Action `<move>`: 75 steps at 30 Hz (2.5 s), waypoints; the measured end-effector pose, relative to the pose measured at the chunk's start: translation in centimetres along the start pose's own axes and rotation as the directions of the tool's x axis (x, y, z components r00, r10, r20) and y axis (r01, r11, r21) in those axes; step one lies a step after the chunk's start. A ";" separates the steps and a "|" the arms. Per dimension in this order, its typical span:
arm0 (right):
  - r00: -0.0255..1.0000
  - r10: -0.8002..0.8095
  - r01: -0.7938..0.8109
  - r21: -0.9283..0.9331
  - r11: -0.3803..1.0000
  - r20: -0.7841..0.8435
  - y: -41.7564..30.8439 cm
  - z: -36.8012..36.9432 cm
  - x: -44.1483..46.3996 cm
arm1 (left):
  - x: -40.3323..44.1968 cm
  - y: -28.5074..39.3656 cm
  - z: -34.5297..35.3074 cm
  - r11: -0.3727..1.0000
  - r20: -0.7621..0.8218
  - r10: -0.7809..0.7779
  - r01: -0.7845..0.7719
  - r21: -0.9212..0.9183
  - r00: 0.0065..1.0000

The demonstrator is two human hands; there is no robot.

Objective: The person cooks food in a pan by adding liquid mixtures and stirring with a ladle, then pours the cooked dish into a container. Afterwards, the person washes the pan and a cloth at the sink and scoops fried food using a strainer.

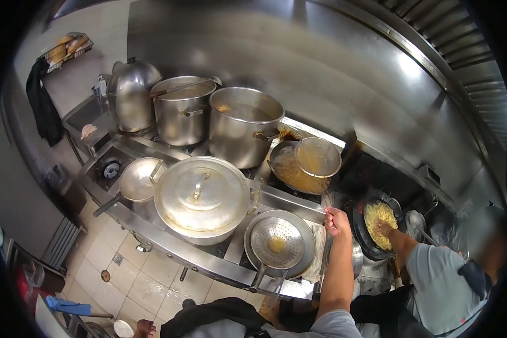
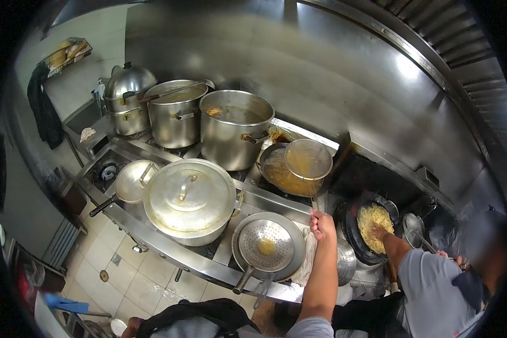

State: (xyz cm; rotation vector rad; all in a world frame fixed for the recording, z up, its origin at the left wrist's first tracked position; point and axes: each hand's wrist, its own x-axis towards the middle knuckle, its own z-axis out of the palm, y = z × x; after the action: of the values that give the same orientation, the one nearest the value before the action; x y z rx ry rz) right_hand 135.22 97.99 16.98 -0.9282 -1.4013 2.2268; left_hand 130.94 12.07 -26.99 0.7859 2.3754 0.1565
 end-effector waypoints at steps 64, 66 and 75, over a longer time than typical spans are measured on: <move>0.995 -0.032 0.037 0.050 0.998 -0.097 3.6 0.8 0.1 | 2.1 0.2 -1.9 0.985 -0.064 0.018 -0.028 -0.169 0.998; 0.996 -0.022 0.030 0.098 0.995 -0.086 3.8 0.2 0.3 | 2.0 0.3 -1.8 0.973 -0.089 0.014 -0.034 -0.230 0.996; 0.991 -0.032 0.046 0.098 0.994 -0.134 4.0 1.2 -0.9 | -0.2 1.5 -0.8 0.764 -0.359 0.134 -0.327 -0.557 0.924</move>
State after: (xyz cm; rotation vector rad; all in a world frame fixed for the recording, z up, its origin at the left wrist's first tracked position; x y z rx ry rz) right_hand 135.23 94.83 14.04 -0.9853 -1.2267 2.1440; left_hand 131.36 13.25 -25.85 0.7629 2.2570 1.1675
